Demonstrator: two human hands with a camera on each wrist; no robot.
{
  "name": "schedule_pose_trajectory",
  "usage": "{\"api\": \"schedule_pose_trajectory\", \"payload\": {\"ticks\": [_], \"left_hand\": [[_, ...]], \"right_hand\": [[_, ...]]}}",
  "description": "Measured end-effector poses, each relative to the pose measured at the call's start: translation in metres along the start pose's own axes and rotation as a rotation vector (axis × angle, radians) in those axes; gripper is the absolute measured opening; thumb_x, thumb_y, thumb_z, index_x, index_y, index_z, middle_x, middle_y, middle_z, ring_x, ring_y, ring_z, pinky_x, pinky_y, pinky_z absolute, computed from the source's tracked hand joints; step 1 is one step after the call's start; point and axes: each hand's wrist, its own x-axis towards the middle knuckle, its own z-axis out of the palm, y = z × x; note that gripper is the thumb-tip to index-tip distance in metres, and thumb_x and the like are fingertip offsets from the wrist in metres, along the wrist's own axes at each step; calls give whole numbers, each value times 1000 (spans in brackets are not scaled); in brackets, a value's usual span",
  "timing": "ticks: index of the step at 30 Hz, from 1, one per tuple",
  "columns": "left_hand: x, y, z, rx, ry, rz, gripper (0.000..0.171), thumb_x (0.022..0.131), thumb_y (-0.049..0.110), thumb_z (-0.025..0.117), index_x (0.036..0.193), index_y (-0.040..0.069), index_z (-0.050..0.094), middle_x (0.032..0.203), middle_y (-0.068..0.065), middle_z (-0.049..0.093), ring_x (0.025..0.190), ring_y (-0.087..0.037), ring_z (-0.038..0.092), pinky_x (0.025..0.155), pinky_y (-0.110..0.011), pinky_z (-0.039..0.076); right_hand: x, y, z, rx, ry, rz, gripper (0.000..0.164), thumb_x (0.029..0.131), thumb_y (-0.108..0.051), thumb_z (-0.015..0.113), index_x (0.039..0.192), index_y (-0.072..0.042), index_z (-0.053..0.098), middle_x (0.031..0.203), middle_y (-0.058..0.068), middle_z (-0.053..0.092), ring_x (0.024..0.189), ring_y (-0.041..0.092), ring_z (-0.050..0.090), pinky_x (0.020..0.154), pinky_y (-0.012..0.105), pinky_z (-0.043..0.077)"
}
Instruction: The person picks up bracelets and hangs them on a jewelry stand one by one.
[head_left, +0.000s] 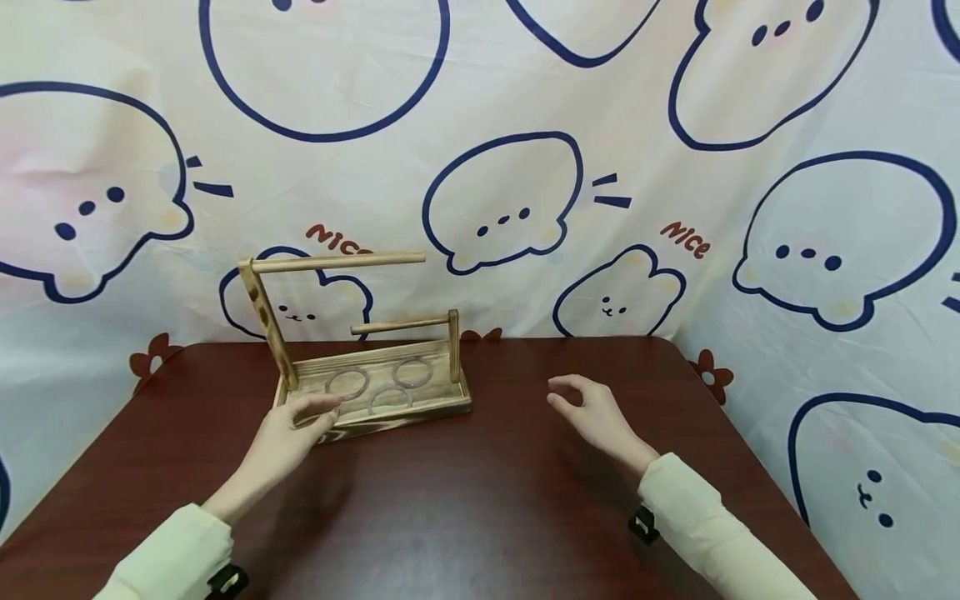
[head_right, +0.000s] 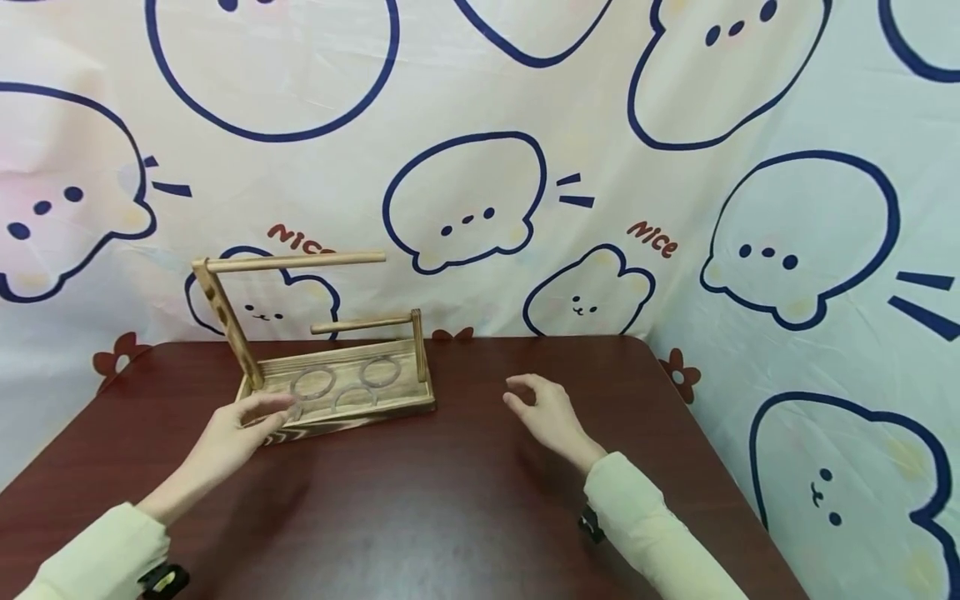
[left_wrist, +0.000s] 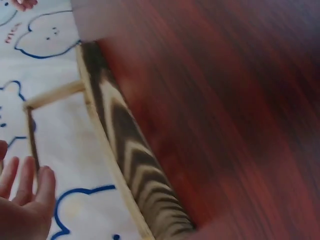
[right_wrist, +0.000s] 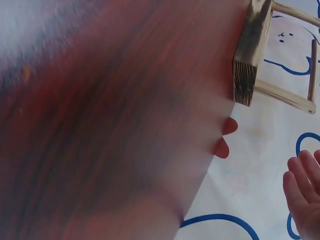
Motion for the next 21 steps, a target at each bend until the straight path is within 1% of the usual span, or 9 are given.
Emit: {"api": "schedule_pose_trajectory", "payload": {"ticks": [2, 4, 7, 10, 13, 15, 16, 18, 21], "left_hand": [[1, -8, -2, -3, 6, -3, 33, 92, 27, 55, 117, 6, 61, 116, -14, 62, 103, -6, 56, 74, -16, 46], [4, -17, -4, 1, 15, 4, 32, 92, 27, 55, 117, 6, 61, 116, -15, 62, 101, -4, 56, 74, -15, 46], [9, -31, -9, 8, 26, -2, 36, 94, 28, 51, 121, 6, 57, 121, -16, 59, 105, -15, 57, 72, -13, 44], [15, -46, -15, 14, 70, -33, 43, 96, 30, 47, 129, 4, 50, 125, -18, 55, 111, -28, 53, 73, -11, 43], [22, -57, -20, 8, 124, -97, 50, 96, 34, 43, 136, 2, 42, 131, -20, 50, 117, -34, 48, 85, -21, 45], [27, -64, -22, -12, 128, -148, 57, 96, 36, 41, 140, 0, 35, 136, -24, 43, 122, -38, 43, 93, -36, 43], [30, -68, -23, -19, 111, -172, 62, 96, 39, 41, 141, -2, 30, 139, -26, 38, 124, -41, 40, 95, -44, 40], [35, -75, -25, -41, 36, -219, 71, 95, 42, 40, 145, -4, 17, 144, -31, 25, 128, -47, 31, 98, -56, 32], [41, -87, -25, -47, -108, -254, 84, 94, 41, 45, 144, -7, -3, 146, -35, 4, 132, -51, 14, 102, -60, 23]], "right_hand": [[-4, 2, 3, 19, -10, 14, 31, 89, -28, 60, 116, -13, 62, 116, 5, 62, 113, 23, 54, 92, 46, 44], [-7, 3, 6, 37, -29, 24, 30, 89, -28, 60, 116, -14, 62, 116, 3, 62, 112, 22, 55, 91, 45, 45], [-10, 4, 10, 62, -44, 31, 27, 89, -27, 60, 114, -17, 62, 114, 0, 63, 108, 18, 58, 90, 42, 46], [-12, 4, 13, 80, -60, 18, 25, 90, -26, 60, 113, -19, 63, 113, -1, 64, 104, 16, 60, 87, 39, 48], [-13, 4, 15, 81, -66, -1, 23, 90, -26, 60, 111, -20, 63, 111, -2, 65, 101, 14, 61, 86, 36, 49], [-14, 4, 16, 83, -69, -10, 22, 89, -26, 60, 111, -20, 64, 111, -2, 65, 100, 13, 62, 85, 36, 49], [-14, 4, 17, 86, -68, -9, 22, 89, -26, 60, 110, -20, 64, 111, -2, 65, 100, 13, 62, 85, 36, 49], [-15, 5, 17, 87, -69, -2, 21, 89, -26, 60, 110, -22, 64, 110, -3, 65, 99, 12, 62, 84, 36, 49], [-16, 7, 18, 83, -82, 7, 21, 89, -27, 60, 110, -23, 63, 110, -5, 65, 100, 11, 61, 85, 36, 49]]}}
